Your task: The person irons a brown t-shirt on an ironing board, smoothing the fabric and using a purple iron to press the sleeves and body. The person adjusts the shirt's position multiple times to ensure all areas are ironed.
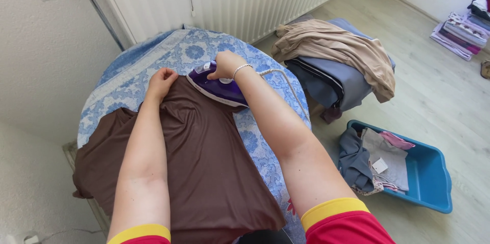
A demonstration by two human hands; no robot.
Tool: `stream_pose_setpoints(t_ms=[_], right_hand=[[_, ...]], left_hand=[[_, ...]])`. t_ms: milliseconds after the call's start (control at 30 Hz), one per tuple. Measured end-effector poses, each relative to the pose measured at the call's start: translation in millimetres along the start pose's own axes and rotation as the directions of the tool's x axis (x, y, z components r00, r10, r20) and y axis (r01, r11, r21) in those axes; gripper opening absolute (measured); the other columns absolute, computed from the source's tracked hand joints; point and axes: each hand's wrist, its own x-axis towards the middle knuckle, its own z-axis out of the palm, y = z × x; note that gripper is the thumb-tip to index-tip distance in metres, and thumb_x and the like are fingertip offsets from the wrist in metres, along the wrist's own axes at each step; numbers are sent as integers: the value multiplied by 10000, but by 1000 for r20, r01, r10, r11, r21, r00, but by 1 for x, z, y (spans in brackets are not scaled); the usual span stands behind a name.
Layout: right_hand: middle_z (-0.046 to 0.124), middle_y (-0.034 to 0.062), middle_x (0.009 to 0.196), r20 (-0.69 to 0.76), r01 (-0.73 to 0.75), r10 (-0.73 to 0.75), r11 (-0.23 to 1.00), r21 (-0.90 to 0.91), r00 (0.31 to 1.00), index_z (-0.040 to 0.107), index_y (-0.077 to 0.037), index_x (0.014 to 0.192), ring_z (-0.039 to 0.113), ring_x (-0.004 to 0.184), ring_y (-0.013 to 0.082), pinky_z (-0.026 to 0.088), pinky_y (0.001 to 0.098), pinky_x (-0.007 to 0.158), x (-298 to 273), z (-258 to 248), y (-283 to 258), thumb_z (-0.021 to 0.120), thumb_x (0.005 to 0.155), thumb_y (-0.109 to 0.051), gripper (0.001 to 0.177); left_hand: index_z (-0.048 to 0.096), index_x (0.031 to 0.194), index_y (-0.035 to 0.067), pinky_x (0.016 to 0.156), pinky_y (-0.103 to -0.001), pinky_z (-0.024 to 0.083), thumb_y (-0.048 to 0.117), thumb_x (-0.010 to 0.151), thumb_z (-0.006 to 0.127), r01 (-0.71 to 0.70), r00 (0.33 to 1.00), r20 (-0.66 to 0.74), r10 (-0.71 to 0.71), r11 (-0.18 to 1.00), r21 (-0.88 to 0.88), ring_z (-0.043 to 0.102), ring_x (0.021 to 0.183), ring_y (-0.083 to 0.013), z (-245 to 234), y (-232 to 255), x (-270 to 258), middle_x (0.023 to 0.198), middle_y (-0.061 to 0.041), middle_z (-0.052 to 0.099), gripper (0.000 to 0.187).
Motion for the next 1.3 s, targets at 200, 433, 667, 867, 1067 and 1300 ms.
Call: stream_pose_setpoints(t_ms=[200,433,667,867,1067,1300], right_hand=[[732,177,841,67,48,-48,999,-4,997,767,2,932,741,872,319,627,418,744,-35,-8,-4,797,732,-631,664],[726,177,796,66,51,-49,998,-34,997,757,15,915,745,834,313,626,408,712,-57,-22,-6,788,748,-614,651],[702,139,722,-10,54,-54,999,-4,998,756,4,852,733,758,279,624,392,675,-12,-1,-14,785,756,-617,630],[727,151,791,15,44,-44,999,5,999,771,-6,904,747,822,301,633,414,710,-11,1,-9,790,747,-625,639],[752,191,898,36,-19,19,1000,-21,999,768,4,973,750,934,349,634,459,786,-56,-18,10,793,749,-606,651],[756,193,968,-41,-128,127,991,-24,991,766,-13,1002,741,995,360,627,483,819,-11,1,54,799,710,-681,729]], left_hand=[[735,1099,250,811,-341,510,423,989,734,3,1000,-13,-4,998,-66,670,931,-146,6,-9,2,932,35,742,206],[716,1096,192,791,-280,464,325,1017,703,-62,998,-17,60,982,-178,606,885,-99,1,3,-5,897,56,705,155],[729,1091,182,792,-295,477,315,994,735,-33,999,2,34,984,-174,605,879,-115,1,5,-7,898,30,712,165],[729,1097,194,801,-317,487,339,998,745,-14,1000,4,15,992,-124,621,885,-135,1,6,-8,905,26,716,176],[731,1098,194,797,-342,495,346,1005,738,-45,998,-45,42,997,-57,656,916,-158,4,8,-11,930,25,731,179],[738,1088,172,830,-423,506,360,988,752,-83,992,-90,85,996,29,674,939,-246,9,-12,1,925,-26,733,212]])
